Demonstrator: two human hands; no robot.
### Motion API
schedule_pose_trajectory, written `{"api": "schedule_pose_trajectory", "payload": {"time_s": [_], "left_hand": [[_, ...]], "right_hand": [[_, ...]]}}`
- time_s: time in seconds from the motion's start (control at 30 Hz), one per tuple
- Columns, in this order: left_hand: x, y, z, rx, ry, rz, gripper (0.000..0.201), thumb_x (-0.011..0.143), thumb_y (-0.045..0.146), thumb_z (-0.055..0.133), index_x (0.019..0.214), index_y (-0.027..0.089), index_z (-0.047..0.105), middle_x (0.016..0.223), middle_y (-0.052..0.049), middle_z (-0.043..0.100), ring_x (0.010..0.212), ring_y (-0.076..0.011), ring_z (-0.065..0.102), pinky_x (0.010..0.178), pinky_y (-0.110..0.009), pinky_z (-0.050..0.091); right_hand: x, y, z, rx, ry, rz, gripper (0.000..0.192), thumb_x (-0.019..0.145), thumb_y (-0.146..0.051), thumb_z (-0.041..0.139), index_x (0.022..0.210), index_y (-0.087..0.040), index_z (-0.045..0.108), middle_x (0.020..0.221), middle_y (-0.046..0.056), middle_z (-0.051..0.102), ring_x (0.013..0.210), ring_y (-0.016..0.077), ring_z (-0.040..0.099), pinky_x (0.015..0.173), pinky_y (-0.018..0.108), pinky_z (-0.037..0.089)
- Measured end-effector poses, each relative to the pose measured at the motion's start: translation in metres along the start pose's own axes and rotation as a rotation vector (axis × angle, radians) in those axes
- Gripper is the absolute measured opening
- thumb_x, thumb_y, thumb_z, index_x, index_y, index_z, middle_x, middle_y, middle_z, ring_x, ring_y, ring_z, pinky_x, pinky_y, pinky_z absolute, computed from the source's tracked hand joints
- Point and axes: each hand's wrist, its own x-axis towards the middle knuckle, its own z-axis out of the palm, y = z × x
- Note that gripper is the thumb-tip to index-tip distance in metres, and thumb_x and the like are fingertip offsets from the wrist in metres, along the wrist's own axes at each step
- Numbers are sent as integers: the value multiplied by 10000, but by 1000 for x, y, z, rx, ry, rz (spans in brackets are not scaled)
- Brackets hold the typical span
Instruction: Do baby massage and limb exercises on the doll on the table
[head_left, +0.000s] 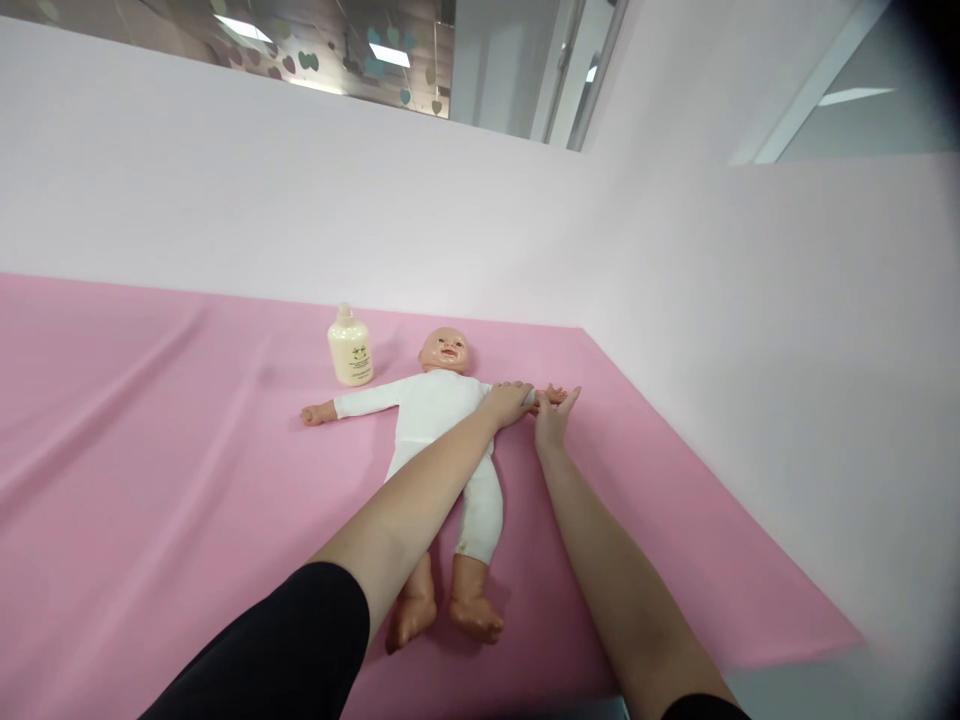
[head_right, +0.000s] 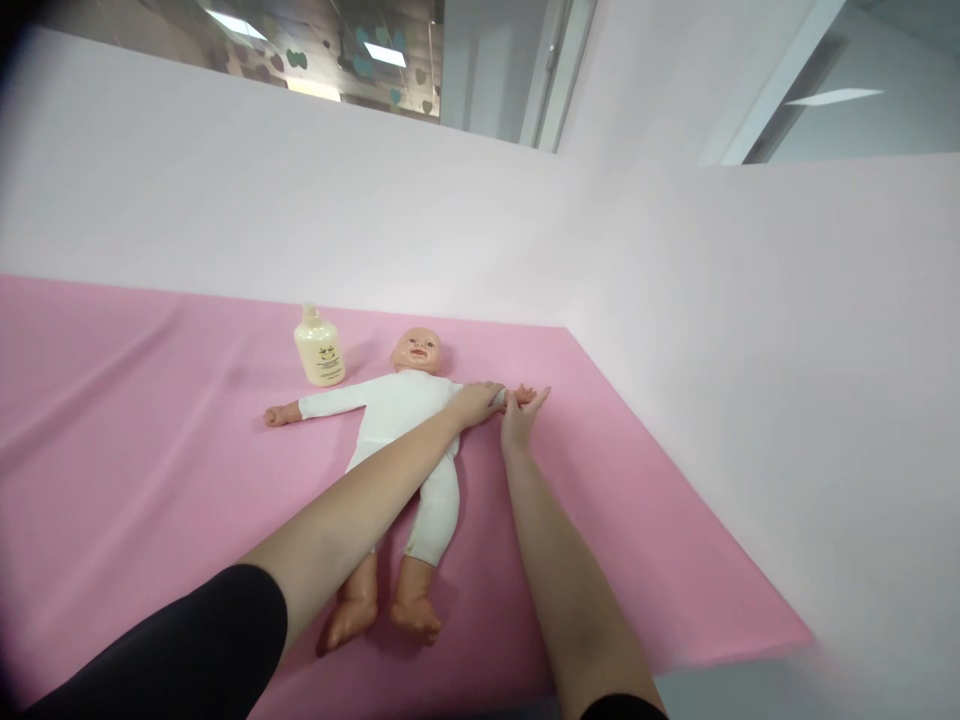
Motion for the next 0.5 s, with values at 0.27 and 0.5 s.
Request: {"api": "schedule_pose_trajectory", "payload": {"time_s": [0.27, 0.5], "left_hand": [[0, -1, 4, -1, -3, -1, 402, 917, 455, 434, 1223, 197, 473, 1217, -89, 587, 1089, -251, 567, 915, -371, 413], [0, -3, 8, 24, -15, 5, 474, 887, 522, 457, 1222, 187, 471, 1211, -98, 589, 1083, -265, 570, 920, -383, 408]], "right_hand": [[8, 14, -3, -6, 81, 6, 957, 722, -327, 604, 1475, -264, 17, 1523, 146, 214, 1327, 216, 400, 959, 406, 482], [11, 17, -4, 15, 152, 17, 925, 692, -261, 603, 1452, -173, 83, 1453, 179, 331, 1290, 184, 444, 1034, 398, 413]]}}
